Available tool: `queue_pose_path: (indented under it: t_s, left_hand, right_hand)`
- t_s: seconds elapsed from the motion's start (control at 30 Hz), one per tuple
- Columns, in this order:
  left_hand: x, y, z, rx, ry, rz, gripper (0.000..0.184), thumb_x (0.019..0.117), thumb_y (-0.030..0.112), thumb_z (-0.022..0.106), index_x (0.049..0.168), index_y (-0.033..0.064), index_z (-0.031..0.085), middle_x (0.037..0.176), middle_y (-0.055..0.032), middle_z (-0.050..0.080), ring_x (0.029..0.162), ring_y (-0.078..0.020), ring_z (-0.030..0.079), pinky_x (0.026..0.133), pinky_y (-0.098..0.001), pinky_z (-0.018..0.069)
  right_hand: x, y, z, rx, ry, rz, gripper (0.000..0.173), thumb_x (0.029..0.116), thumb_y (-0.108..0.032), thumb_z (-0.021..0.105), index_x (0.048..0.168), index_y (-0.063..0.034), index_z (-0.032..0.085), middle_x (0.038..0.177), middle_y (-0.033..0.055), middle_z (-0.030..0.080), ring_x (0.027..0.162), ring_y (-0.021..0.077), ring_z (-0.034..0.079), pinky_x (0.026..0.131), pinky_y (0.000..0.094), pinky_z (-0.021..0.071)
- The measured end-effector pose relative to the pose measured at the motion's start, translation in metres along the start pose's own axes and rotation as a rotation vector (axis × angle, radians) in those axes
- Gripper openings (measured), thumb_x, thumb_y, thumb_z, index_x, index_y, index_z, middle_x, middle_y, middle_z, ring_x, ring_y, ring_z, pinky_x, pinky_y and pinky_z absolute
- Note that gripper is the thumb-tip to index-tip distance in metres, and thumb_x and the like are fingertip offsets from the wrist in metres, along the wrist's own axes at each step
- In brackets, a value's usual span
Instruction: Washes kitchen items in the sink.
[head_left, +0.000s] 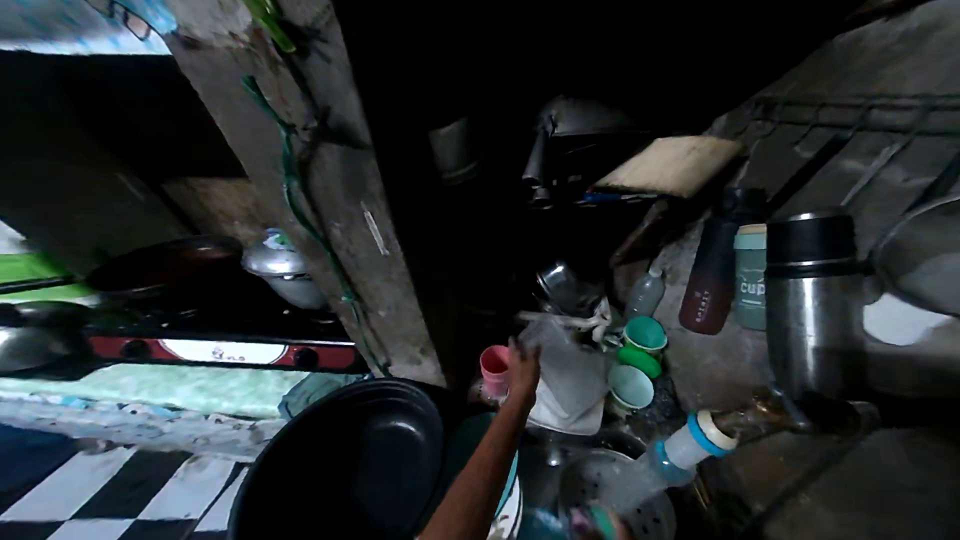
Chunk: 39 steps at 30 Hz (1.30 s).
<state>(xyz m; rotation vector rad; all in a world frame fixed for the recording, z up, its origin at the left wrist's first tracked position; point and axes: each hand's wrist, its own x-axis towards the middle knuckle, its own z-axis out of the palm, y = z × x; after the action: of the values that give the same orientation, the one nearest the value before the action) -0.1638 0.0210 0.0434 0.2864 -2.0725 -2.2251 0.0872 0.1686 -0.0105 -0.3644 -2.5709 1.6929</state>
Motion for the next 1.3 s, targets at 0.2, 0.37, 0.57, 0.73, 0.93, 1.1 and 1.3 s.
queue_pose_path:
  t_s: [0.2,0.37,0.57,0.73,0.93,1.1,1.3]
  left_hand:
    - [-0.087,-0.076,-0.079,0.505,-0.163,0.155,0.049,0.0986,0.014,0.063,0.145,0.0040,0.053,0.145,-0.0207,0.054,0.130,-0.0312,0.056,0.107,-0.0446,0.0498]
    - [-0.208,-0.158,-0.157,0.892,-0.266,0.105,0.038,0.0965,0.026,0.066,0.129,0.0059,0.068,0.137,-0.0178,0.062,0.132,-0.0353,0.055,0.112,-0.0526,0.0438]
    - [-0.250,-0.166,-0.191,1.048,-0.093,0.237,0.044,0.0852,0.015,0.076,0.128,0.0118,0.070,0.135,-0.0199,0.062,0.125,-0.0460,0.056,0.104,-0.0681,0.0417]
    - [-0.282,-0.180,-0.217,1.062,0.094,0.383,0.042,0.0894,0.005,0.066,0.132,0.0064,0.066,0.118,-0.0243,0.066,0.105,-0.0430,0.065,0.088,-0.0570,0.0555]
    - [-0.305,-0.181,-0.206,1.026,-0.064,0.358,0.042,0.0903,0.010,0.068,0.133,0.0112,0.067,0.133,-0.0231,0.061,0.115,-0.0412,0.064,0.096,-0.0549,0.0539]
    - [-0.302,-0.184,-0.200,0.828,0.070,0.129,0.034,0.0939,0.006,0.063,0.127,-0.0024,0.065,0.110,-0.0209,0.070,0.100,-0.0338,0.070,0.091,-0.0481,0.0580]
    - [-0.302,-0.170,-0.183,0.848,0.197,0.200,0.028,0.0879,0.003,0.067,0.116,-0.0008,0.071,0.098,-0.0182,0.071,0.085,-0.0293,0.072,0.079,-0.0436,0.0612]
  right_hand:
    - [0.022,0.052,-0.003,-0.151,-0.040,-0.029,0.042,0.0953,-0.014,0.069,0.130,0.0083,0.061,0.126,0.0275,0.065,0.120,0.0374,0.063,0.106,0.0522,0.0483]
    - [0.026,0.054,0.035,-0.126,-0.291,-0.198,0.035,0.0943,-0.003,0.059,0.129,-0.0027,0.067,0.125,0.0161,0.070,0.116,0.0286,0.067,0.101,0.0493,0.0528]
    - [0.016,0.045,0.064,-0.163,-0.309,-0.202,0.051,0.0962,-0.020,0.067,0.142,-0.0004,0.056,0.134,0.0209,0.063,0.122,0.0303,0.064,0.106,0.0452,0.0510]
    - [0.009,0.061,0.064,-0.116,-0.218,-0.429,0.031,0.0923,-0.005,0.062,0.122,-0.0036,0.071,0.120,0.0156,0.069,0.115,0.0235,0.065,0.102,0.0371,0.0538]
    - [0.001,0.066,0.048,-0.267,-0.141,-0.407,0.032,0.0889,0.001,0.061,0.110,-0.0152,0.079,0.127,0.0192,0.065,0.113,0.0316,0.066,0.093,0.0441,0.0579]
    - [-0.010,0.060,0.051,-0.480,-0.261,-0.502,0.024,0.0905,-0.007,0.068,0.111,-0.0150,0.079,0.122,0.0226,0.066,0.106,0.0352,0.068,0.088,0.0465,0.0592]
    - [-0.025,0.044,0.094,-0.537,-0.302,-0.835,0.027,0.0908,-0.016,0.071,0.115,-0.0237,0.077,0.102,0.0148,0.069,0.081,0.0269,0.071,0.067,0.0401,0.0622]
